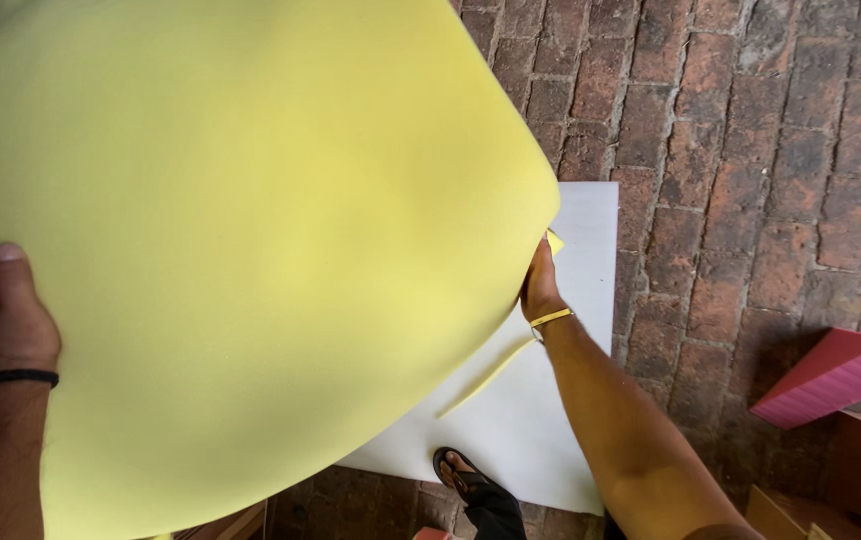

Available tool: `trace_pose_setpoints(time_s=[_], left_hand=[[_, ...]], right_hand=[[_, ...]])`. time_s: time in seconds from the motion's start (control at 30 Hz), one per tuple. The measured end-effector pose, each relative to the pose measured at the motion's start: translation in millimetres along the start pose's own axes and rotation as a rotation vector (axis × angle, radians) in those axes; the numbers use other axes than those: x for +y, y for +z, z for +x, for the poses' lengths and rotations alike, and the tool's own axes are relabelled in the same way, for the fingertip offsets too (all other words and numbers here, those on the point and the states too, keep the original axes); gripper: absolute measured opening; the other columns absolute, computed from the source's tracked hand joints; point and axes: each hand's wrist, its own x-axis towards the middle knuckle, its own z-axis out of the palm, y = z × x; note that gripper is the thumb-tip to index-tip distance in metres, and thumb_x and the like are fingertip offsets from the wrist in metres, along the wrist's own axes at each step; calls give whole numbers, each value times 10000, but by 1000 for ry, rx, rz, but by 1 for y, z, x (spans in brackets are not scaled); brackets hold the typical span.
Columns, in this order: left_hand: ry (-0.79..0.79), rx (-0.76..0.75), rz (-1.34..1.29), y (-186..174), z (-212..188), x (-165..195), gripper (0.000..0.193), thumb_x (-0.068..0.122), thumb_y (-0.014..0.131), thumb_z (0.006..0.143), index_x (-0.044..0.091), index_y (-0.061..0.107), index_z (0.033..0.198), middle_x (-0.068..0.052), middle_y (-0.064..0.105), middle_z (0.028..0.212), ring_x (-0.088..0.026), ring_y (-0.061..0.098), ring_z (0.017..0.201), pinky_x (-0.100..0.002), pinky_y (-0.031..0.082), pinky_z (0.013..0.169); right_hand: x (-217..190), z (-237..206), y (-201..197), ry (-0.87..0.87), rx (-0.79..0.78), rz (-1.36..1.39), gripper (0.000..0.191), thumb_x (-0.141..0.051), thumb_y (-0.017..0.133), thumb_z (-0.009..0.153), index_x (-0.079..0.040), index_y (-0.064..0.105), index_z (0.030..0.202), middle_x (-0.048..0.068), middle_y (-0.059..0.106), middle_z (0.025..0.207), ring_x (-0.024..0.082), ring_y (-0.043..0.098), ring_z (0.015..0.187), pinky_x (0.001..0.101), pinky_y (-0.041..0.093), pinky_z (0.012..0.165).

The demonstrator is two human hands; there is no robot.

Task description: The person fits a large yellow foam sheet onto a curved wooden chair frame, using a pneumatic spray gun to apply adhesive to the foam and frame. They repeatedly adjust and press the foam into place, handling smaller foam scraps and a pink foam sheet nearby.

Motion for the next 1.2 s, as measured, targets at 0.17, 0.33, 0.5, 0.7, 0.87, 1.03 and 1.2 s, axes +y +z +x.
trace_pose_setpoints(time_s=[0.17,0.33,0.5,0.7,0.87,1.03,1.2], left_hand=[[-101,7,-159,10,-2,-30,617,301,330,1117,-37,294,1631,-268,543,1476,-316,606,1289,-434,511,1125],[-228,-17,-108,4,-4,-53,513,311,342,1173,-93,423,1478,-285,601,1329,-332,614,1177,-451,506,1052],[-285,16,62,2,-18,-71,564,411,327,1209,-96,466,1414,-262,630,1145,-319,652,1059,-436,548,970],[-236,14,-60,2,-41,-59,597,444,314,1226,-114,460,1379,-254,612,1196,-305,633,1092,-424,551,993],[-39,98,122,-23,-39,12,726,433,299,1132,-143,366,1569,-353,572,1353,-450,620,1141,-521,527,969],[286,206,455,-40,-42,97,529,274,275,1150,-36,324,1577,-411,442,1541,-638,512,1348,-678,419,1175],[335,244,644,-22,-55,129,582,216,422,1008,-21,311,1527,-405,508,1442,-594,544,1302,-665,501,1022]], right_hand=[[-23,-2,7,138,0,-249,851,-732,166,916,-246,258,1609,27,294,1675,217,238,1539,507,183,1186],[-16,-22,5,-135,480,307,779,-702,248,986,-267,196,1630,127,368,1650,340,411,1517,508,314,1255],[-18,30,-3,179,57,-198,904,-759,206,874,-242,252,1614,12,274,1701,222,218,1557,493,124,1196],[-9,-11,-17,-242,398,-423,981,-710,431,916,-127,131,1646,134,149,1711,332,180,1570,514,153,1271],[4,-69,35,-579,227,-624,995,-755,329,942,-96,136,1662,221,126,1758,375,129,1631,584,148,1287],[-7,-112,41,-291,187,-621,1123,-808,388,840,-115,21,1644,182,37,1735,364,100,1588,579,182,1225],[2,-116,18,-252,179,-340,950,-635,358,966,-57,24,1641,179,160,1713,311,172,1578,474,178,1250]])
